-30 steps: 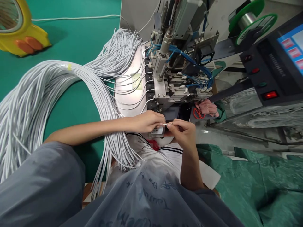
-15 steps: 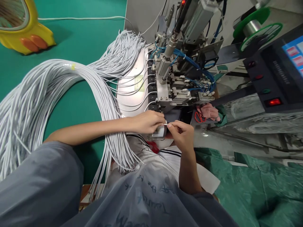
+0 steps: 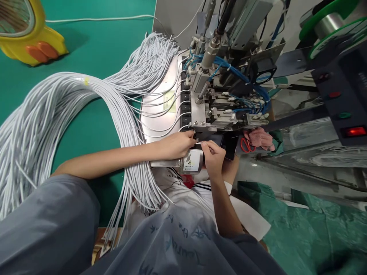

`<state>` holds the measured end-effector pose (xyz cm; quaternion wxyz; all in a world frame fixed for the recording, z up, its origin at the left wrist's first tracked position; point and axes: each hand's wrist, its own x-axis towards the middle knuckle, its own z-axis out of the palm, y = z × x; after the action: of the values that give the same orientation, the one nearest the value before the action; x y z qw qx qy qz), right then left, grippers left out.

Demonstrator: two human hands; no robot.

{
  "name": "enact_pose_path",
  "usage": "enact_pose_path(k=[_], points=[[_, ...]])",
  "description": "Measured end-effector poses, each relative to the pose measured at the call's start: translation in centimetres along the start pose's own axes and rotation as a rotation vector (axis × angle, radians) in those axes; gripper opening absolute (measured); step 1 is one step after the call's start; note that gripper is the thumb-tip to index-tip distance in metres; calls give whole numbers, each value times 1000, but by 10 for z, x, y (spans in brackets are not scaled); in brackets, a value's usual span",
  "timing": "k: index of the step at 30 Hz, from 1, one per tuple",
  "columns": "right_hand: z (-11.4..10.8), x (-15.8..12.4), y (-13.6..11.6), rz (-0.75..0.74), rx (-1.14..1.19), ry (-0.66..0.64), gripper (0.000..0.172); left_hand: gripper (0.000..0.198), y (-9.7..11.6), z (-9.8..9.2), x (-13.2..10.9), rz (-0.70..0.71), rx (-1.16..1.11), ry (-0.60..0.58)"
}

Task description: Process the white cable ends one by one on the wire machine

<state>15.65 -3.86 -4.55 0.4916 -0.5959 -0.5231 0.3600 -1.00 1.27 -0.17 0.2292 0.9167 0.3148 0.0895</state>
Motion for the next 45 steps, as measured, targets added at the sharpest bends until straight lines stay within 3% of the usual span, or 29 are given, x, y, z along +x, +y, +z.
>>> enact_pose_path(k=[4,7,14,21,32,37,40,45], points=[[7,12,18,134,96,49,15,39,-9,12,0,-27,133,14],[10,14,25,177,137,10,16,45,-10,15,0,-15,202,-21],[6,18,26,251,165,-76,16,41,-8,11,2,13,255,-86],[5,20,30,333,198,-159,20,35,-9,10,3,36,282,-81],[6,32,23,243,156,-127,17,32,-10,10,3,58,298,-73],[5,32,26,316,171,-220,20,33,-10,11,3,62,307,-58],[6,30,29,305,193,-295,29,29,-6,7,1,21,325,-45],[11,29,36,275,204,-287,33,19,4,-8,-5,-112,410,-98]])
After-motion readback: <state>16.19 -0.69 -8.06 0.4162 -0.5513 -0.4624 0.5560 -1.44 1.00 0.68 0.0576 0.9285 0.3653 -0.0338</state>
